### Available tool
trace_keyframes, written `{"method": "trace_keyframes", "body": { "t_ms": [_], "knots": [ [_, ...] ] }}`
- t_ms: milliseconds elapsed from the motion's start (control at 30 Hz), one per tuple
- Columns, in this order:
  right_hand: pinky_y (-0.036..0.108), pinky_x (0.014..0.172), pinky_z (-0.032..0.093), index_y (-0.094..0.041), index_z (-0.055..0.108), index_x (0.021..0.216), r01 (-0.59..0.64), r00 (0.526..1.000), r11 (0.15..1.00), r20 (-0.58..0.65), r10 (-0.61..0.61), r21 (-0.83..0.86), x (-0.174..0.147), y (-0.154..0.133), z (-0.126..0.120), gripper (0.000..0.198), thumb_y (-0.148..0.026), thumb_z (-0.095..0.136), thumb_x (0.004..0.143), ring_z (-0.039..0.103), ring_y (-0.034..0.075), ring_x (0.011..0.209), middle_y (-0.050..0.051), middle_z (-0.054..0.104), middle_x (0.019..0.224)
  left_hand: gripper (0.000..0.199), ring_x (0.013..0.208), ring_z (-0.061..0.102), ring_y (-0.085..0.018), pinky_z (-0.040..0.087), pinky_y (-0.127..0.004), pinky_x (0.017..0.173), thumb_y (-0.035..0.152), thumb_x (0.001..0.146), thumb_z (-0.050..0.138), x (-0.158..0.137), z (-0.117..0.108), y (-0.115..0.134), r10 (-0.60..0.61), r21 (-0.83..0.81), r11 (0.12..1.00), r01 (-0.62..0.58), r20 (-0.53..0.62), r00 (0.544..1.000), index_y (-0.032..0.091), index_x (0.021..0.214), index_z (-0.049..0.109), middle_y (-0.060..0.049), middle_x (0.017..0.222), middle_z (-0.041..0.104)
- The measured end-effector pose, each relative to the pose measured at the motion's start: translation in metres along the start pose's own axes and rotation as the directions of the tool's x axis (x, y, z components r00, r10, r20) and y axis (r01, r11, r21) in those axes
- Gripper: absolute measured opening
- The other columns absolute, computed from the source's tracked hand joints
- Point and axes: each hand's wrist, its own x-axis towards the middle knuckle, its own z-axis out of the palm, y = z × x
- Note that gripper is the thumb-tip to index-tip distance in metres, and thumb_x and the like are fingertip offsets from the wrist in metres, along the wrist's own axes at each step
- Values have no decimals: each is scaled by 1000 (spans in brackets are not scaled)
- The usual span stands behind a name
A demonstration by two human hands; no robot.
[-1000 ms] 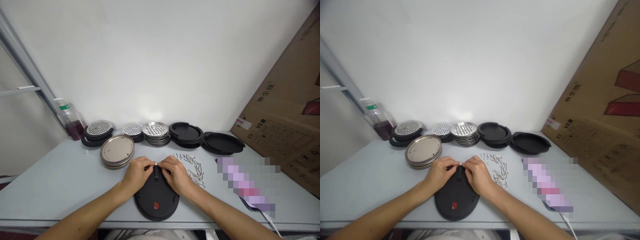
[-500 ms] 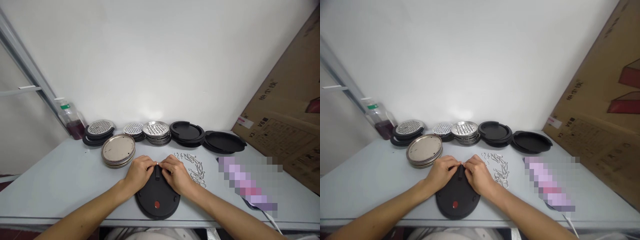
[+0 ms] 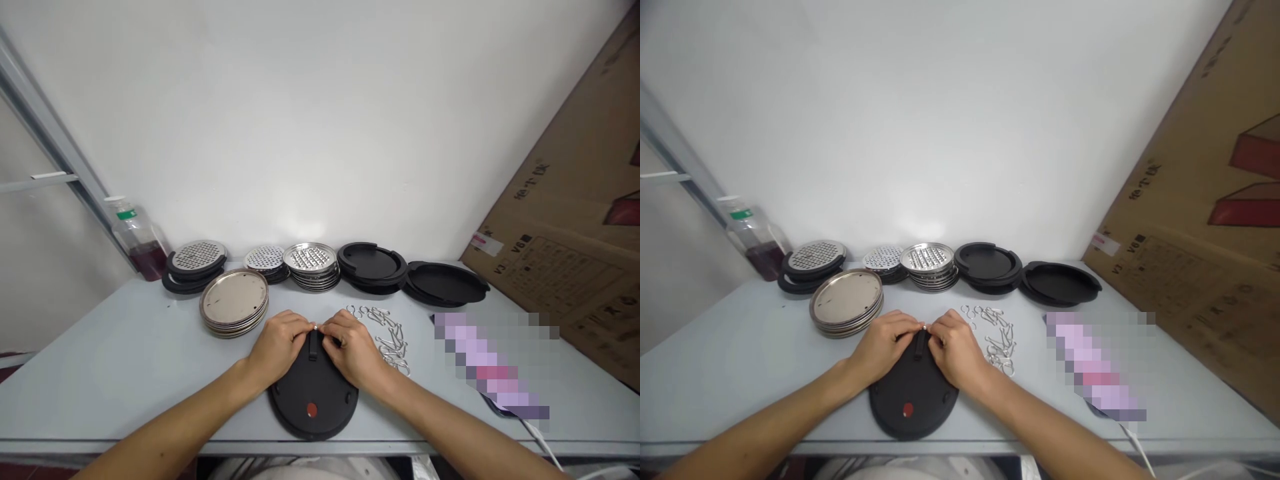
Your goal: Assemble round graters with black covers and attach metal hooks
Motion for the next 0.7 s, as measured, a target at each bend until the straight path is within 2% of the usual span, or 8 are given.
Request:
{"method": "trace_keyframes", "body": {
  "t_ms": [300,567,700],
  "knots": [
    [34,74,49,-18,66,78,-58,998,998,-14,58,11,1,-2,0,25,4,55,78,56,22,80,5,66,77,24,88,68,-19,53,-33,83,3,86,62,-1,0,2,-100,-3,995,100,-21,995,21,98,75,-2,93,76],
    [34,73,50,-19,67,76,-70,997,997,-44,71,9,-1,-2,2,24,2,56,78,58,21,78,5,67,76,28,86,69,-19,55,-35,82,3,87,62,0,1,0,-26,-1,1000,26,-24,999,23,100,76,-2,94,78],
    [34,72,50,-20,67,76,-89,994,996,-64,89,11,-1,-2,2,24,2,56,76,58,22,78,4,66,75,29,86,70,-19,56,-35,82,2,86,62,0,1,0,-26,5,1000,27,-30,999,23,99,77,-2,94,78]
  ]
}}
